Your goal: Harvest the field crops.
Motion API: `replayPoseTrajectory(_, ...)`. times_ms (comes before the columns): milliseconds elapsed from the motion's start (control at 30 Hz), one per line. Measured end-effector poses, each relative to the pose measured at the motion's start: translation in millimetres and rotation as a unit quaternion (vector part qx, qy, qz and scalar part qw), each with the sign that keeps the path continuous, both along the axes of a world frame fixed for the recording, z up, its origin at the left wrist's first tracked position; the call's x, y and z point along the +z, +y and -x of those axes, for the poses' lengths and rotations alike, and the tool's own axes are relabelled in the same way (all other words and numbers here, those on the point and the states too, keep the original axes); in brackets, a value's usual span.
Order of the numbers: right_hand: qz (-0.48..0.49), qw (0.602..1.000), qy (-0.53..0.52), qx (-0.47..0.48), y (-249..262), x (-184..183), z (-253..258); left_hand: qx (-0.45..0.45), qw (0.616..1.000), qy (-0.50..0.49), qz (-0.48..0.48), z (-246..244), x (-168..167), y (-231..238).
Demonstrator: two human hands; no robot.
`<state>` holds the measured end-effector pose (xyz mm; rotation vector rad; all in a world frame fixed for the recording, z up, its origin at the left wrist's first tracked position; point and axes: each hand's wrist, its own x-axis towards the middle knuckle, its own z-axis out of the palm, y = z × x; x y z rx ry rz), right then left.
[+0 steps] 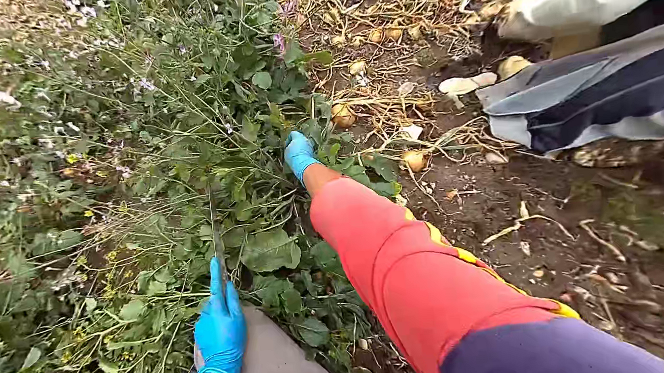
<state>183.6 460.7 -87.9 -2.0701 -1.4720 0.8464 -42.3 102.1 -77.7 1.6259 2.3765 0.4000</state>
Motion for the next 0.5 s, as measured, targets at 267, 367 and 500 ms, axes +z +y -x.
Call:
replayPoseTrajectory(267, 0.094, 0.947, -0.228, 0.207, 24.7, -26.0, -5.7, -0.001, 1.0, 0.0, -0.001, 5.6, -9.5, 8.2)
replayPoseTrajectory(367, 0.151, 0.921, -0.253, 0.257, 29.0, -17.8, -2.2, 0.002, 1.0, -0.009, -0.001, 6.2, -8.9, 10.9)
replayPoseTrajectory(500, 0.183, 0.905, -0.244, 0.298, 23.2, -21.5, -3.8, 0.003, 1.0, -0.017, 0.021, 1.8, -4.6, 0.5)
